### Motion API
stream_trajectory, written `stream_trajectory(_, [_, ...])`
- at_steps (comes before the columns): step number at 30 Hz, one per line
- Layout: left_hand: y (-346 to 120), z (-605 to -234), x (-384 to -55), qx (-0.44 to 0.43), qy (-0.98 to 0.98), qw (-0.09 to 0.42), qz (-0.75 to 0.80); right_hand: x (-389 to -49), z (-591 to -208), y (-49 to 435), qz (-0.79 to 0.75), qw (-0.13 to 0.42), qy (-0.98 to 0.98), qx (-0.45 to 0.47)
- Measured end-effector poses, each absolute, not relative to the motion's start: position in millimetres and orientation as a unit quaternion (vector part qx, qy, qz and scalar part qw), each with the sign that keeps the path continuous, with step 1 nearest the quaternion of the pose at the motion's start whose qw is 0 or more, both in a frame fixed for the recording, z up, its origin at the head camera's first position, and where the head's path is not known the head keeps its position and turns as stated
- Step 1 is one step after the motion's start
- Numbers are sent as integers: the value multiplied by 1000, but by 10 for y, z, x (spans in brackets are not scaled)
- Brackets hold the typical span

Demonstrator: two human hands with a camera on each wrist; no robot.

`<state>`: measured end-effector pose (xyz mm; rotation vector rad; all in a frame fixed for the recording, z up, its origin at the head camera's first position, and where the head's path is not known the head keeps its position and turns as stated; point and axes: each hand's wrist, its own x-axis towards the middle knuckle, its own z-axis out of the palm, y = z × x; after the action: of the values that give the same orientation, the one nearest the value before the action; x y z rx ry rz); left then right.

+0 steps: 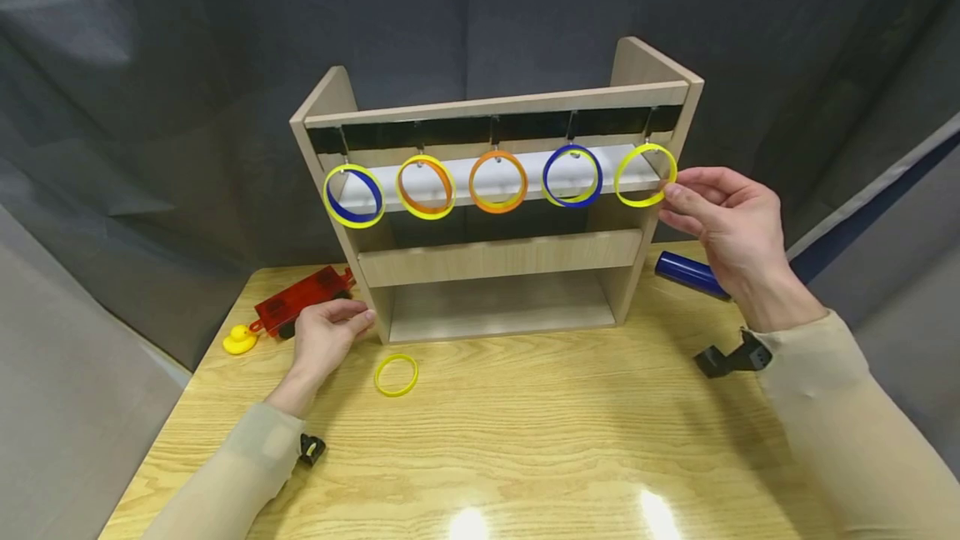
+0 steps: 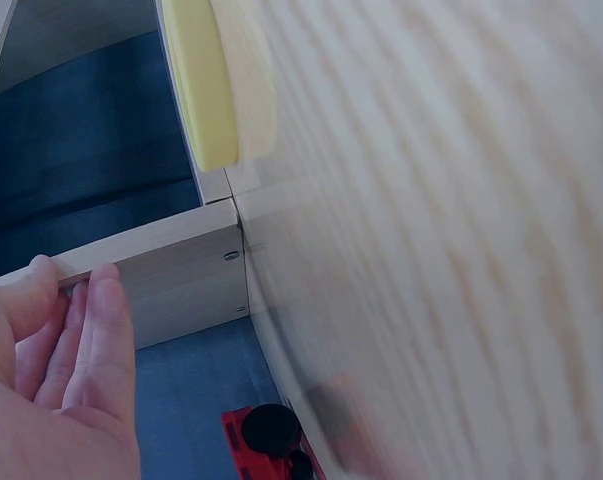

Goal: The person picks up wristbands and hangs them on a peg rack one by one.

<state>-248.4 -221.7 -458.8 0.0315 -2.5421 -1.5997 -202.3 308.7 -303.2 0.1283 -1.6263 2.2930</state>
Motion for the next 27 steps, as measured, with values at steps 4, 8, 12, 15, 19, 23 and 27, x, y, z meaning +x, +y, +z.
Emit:
stream_trajectory(4, [-2226, -4586, -2480, 12, -843, 67, -533, -2013, -3041, 3080, 797, 160, -581, 35])
stream_trajectory(8, [-2228, -4586, -2478, 12, -844, 67, -532, -1997, -3069, 3093, 780, 141, -609, 25])
stream_trajectory(12, [-2226, -4587, -2481, 7, -847, 68, -527, -1957, -3160, 3118, 750, 83, -655, 33])
stream_trajectory(15, [-2227, -4597, -2488, 3, -848, 72, -525, -1946, -3280, 3056, 723, 40, -688, 52])
stream_trajectory(19, [-2229, -4590, -2489, 3, -849, 73, -524, -1948, -3477, 2825, 686, -7, -724, 69])
stream_trajectory(23, [-2226, -4586, -2490, 4, -851, 66, -521, -1959, -3701, 2530, 652, -60, -753, 67])
stream_trajectory(27, [-2224, -4588, -2492, 8, -853, 63, -518, -1994, -3933, 2211, 628, -103, -768, 74])
